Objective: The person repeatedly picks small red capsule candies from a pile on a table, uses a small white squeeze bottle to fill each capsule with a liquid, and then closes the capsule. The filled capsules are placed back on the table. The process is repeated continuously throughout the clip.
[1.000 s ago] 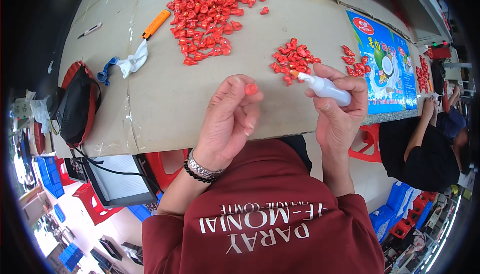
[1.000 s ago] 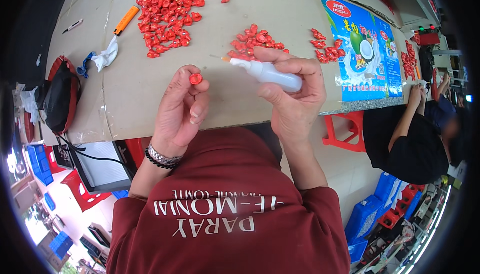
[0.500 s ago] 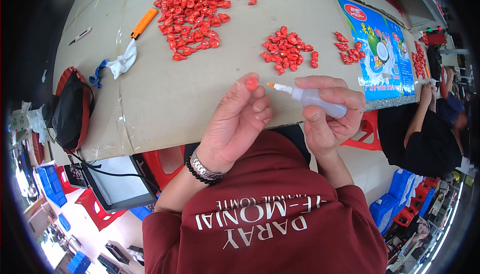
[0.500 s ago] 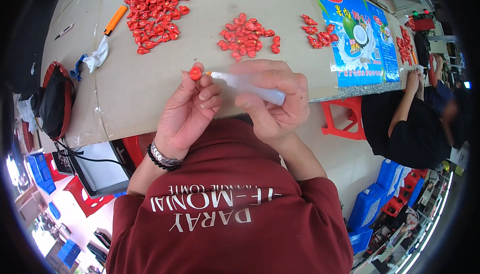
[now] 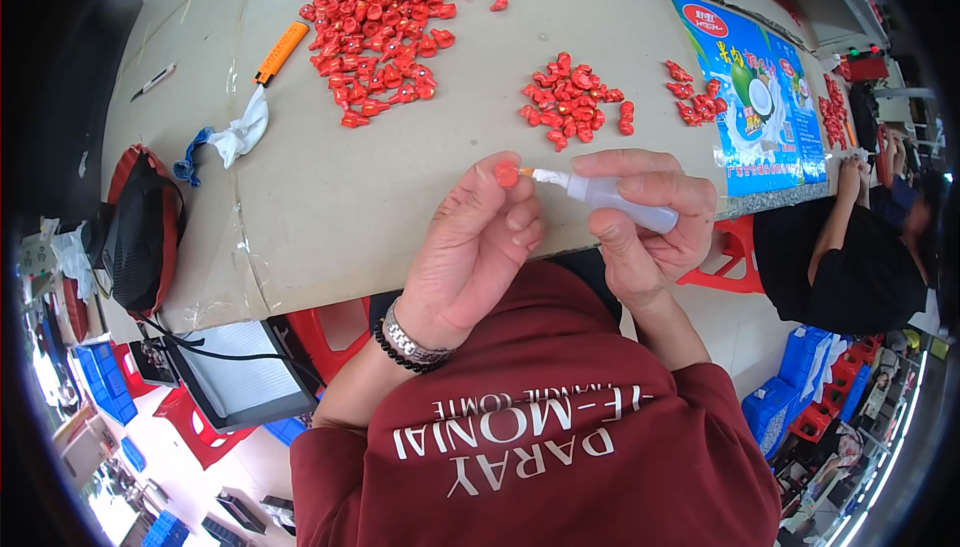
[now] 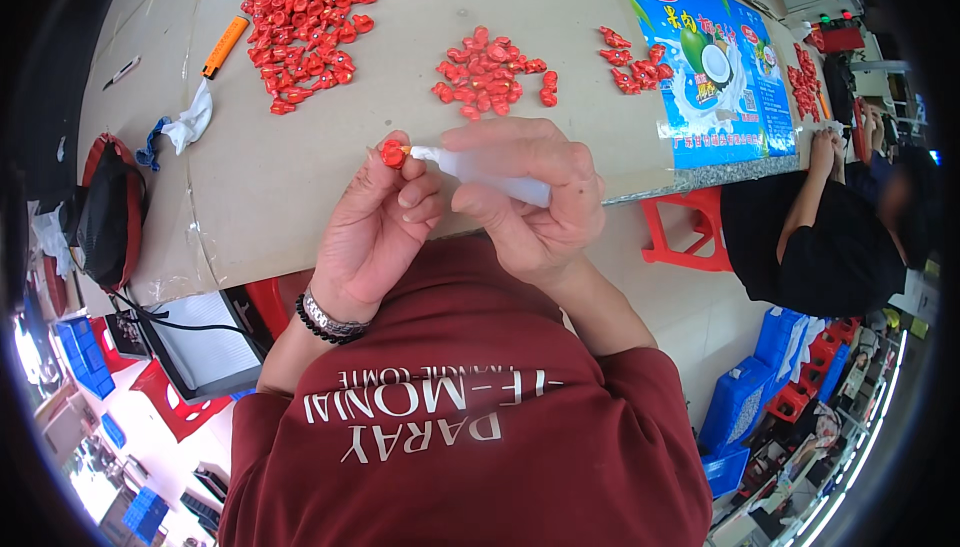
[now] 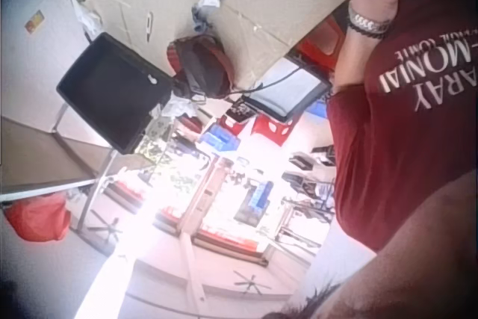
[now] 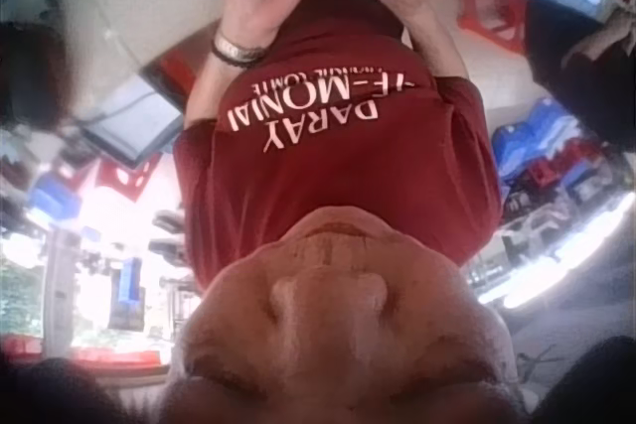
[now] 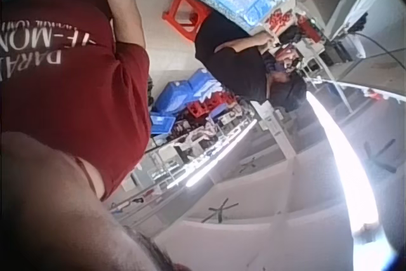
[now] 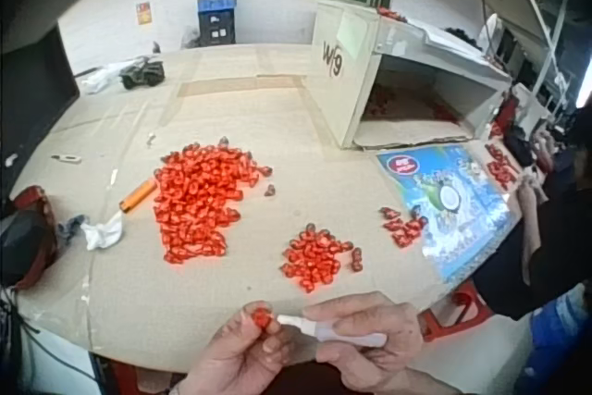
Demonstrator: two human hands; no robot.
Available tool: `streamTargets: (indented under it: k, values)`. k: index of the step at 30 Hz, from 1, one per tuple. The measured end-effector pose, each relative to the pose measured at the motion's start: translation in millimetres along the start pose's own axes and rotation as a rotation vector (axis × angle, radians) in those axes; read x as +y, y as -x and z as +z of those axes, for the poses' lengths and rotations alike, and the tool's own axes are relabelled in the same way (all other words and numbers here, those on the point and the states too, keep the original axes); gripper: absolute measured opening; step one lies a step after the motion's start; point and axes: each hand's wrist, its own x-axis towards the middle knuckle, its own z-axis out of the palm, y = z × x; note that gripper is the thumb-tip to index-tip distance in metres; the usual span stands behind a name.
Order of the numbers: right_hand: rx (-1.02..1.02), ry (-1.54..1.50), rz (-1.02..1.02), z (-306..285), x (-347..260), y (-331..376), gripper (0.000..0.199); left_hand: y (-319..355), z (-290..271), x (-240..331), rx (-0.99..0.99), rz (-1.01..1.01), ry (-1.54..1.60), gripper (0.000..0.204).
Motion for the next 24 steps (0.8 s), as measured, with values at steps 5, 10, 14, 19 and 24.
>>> streamTargets:
  k: [5, 10, 14, 19, 24]
  values:
    - [-0.015, 0.015, 0.009, 1.0, -0.4, -1.0, 0.033, 0.0, -1.2, -0.5, -0.007, 0.004, 0.009, 0.021]
    - [-0.026, 0.038, -0.016, 0.4, -0.8, -1.9, 0.033, 0.9, -2.1, -0.3, -0.017, 0.030, -0.011, 0.021]
    - [0.003, 0.032, -0.031, -0.3, -4.4, -1.5, 0.034, 0.4, 0.8, -0.1, -0.012, 0.075, -0.034, 0.022]
    - [-0.019, 0.063, -0.044, -2.4, -7.2, -3.2, 0.034, -0.2, 0.6, 0.2, -0.010, 0.097, -0.074, 0.023]
    - [-0.032, 0.119, 0.008, -2.7, -7.9, -1.8, 0.032, 0.6, 1.5, -0.2, -0.012, 0.117, -0.127, 0.018]
